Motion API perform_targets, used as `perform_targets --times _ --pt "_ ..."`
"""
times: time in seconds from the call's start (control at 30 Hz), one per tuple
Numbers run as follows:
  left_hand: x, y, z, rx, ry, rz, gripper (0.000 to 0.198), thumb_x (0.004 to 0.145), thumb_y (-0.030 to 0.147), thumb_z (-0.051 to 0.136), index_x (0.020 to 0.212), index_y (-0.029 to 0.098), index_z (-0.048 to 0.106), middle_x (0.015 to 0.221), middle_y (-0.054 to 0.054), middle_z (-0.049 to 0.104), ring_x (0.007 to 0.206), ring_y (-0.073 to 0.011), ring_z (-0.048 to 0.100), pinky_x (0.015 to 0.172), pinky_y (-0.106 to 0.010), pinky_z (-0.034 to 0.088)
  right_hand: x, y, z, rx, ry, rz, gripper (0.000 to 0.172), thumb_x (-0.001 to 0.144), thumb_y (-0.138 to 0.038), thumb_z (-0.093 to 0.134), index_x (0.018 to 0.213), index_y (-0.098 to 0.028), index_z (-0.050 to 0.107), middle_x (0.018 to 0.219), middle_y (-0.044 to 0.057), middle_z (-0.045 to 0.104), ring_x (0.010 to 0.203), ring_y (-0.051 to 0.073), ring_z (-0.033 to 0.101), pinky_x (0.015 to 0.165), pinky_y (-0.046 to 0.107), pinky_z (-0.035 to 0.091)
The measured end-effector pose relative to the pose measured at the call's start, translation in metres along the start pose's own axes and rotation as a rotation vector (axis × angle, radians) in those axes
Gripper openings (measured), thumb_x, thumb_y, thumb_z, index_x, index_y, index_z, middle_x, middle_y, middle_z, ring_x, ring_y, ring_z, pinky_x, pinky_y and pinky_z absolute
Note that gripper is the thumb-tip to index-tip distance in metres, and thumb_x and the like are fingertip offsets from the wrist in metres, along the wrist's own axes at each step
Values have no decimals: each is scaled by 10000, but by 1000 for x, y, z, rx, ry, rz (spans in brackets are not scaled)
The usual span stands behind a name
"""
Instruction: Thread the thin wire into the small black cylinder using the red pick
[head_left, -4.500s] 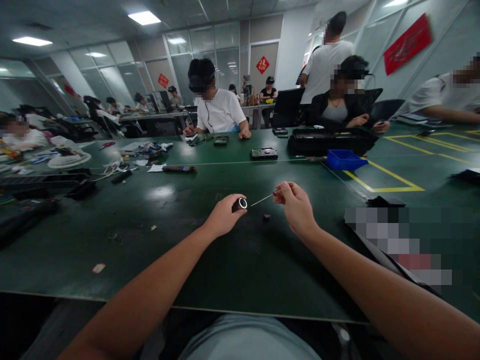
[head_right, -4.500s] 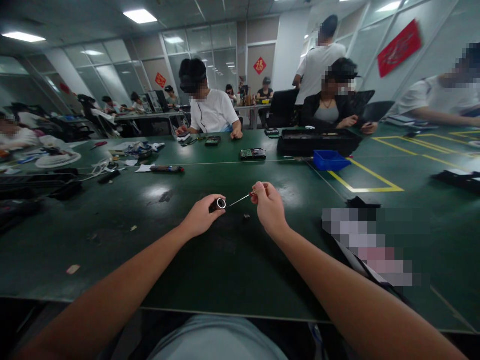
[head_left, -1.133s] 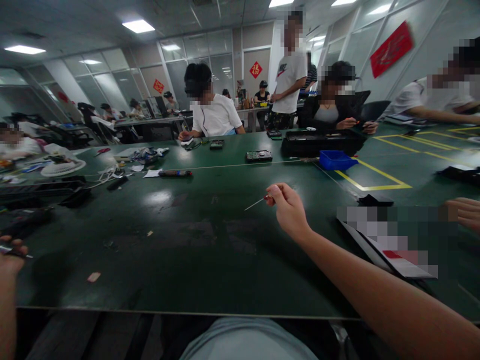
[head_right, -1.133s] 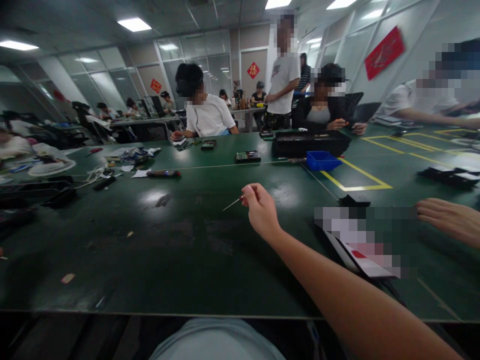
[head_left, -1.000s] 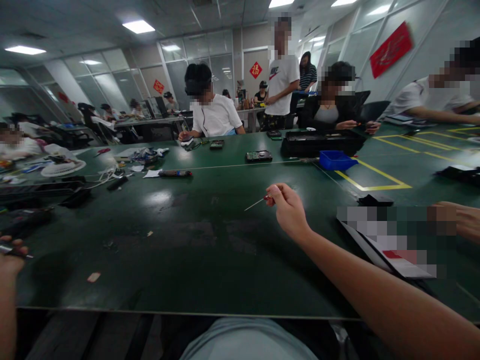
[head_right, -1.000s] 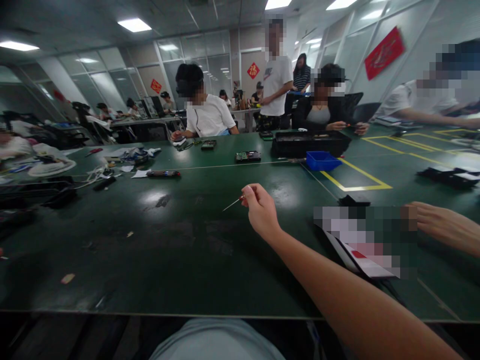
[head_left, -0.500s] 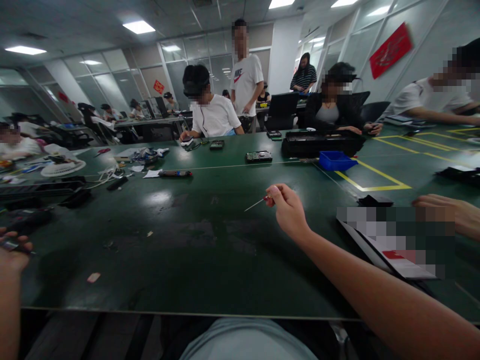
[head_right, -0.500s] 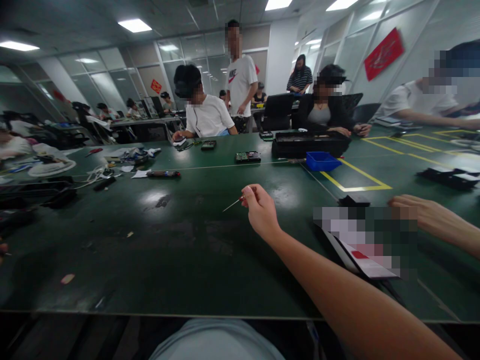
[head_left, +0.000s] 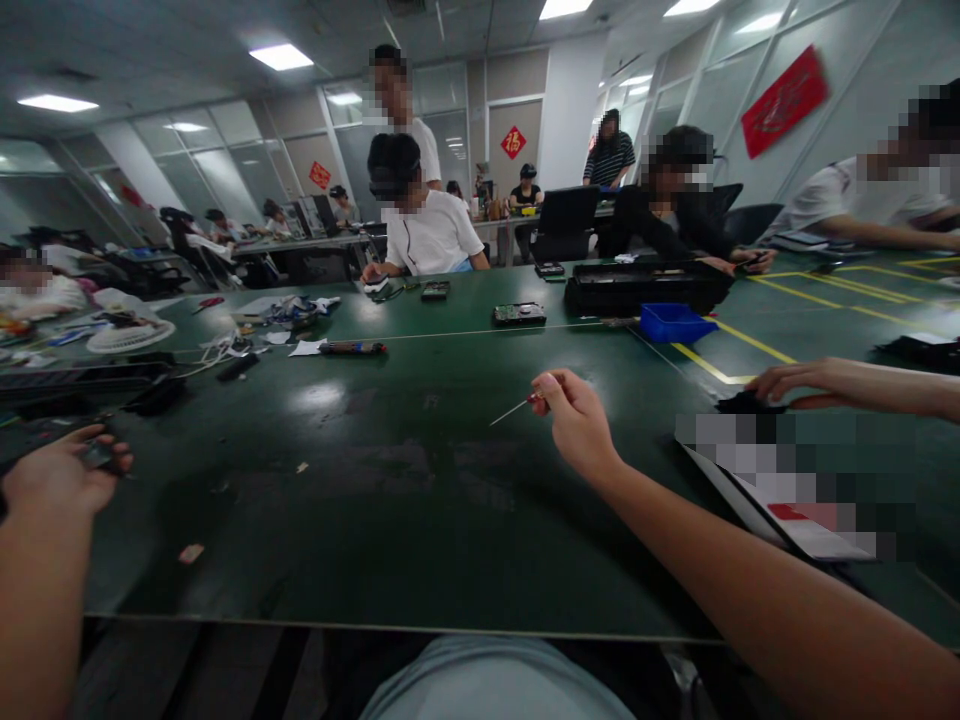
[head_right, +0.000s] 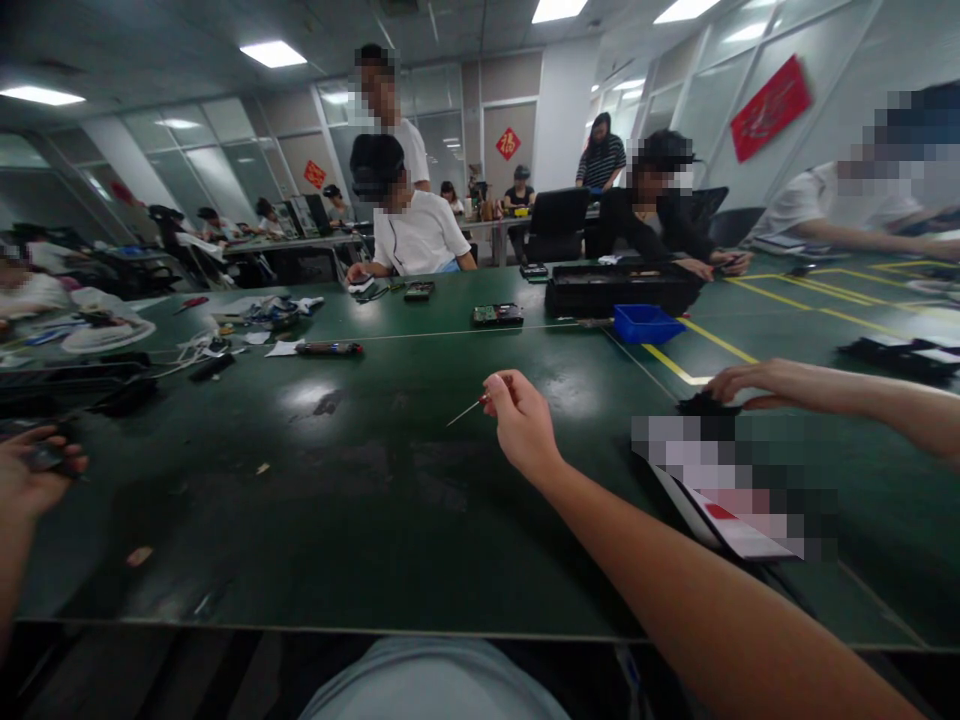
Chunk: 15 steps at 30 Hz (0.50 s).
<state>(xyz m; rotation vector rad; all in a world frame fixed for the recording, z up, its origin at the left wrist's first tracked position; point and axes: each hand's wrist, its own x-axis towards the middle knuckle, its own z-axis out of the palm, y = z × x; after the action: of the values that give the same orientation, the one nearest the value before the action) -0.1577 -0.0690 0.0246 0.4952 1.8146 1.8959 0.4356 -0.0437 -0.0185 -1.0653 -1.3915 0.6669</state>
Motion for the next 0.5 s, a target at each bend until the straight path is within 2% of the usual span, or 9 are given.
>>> perform_targets --times 0.07,0.13,0.23,0.33,0.4,0.5 --pt "-20 3 24 -19 55 -80 116 680 94 427 773 151 466 668 -32 428 527 -171 421 478 -272 398 0 1 0 -3 -7 0 286 937 -472 491 853 -220 597 732 25 638 666 170 601 641 326 482" --pt "-43 5 48 -121 -33 -85 175 650 92 436 798 129 521 693 -54 464 576 -183 455 521 -305 433 0 0 0 -10 -9 0 277 941 -461 489 853 -221 596 730 22 634 666 169 599 642 326 477" --pt "-78 5 84 -212 -259 -115 236 639 112 458 848 114 569 741 -68 516 645 -194 496 602 -358 478 -1 -2 0 -20 -13 2 267 947 -441 482 854 -217 595 715 16 620 661 165 591 637 323 466" --pt "-113 1 118 -224 -519 -118 310 633 68 486 919 114 598 793 -59 541 694 -184 523 648 -348 482 -2 -4 -1 -35 -24 13 278 956 -446 472 860 -216 594 677 2 596 628 160 565 608 316 438" --pt "-137 -6 142 -185 -656 -103 340 650 45 530 971 121 610 838 -57 557 730 -177 544 657 -326 478 -3 -3 -1 -50 -31 24 289 963 -458 467 866 -216 594 658 -6 582 610 156 550 594 314 422" --pt "-173 -22 177 -37 -818 -41 495 569 -41 584 1020 164 606 890 -44 576 749 -162 567 652 -293 446 -3 0 -1 -60 -35 29 299 969 -471 466 880 -218 598 652 -14 573 603 151 546 584 307 412"
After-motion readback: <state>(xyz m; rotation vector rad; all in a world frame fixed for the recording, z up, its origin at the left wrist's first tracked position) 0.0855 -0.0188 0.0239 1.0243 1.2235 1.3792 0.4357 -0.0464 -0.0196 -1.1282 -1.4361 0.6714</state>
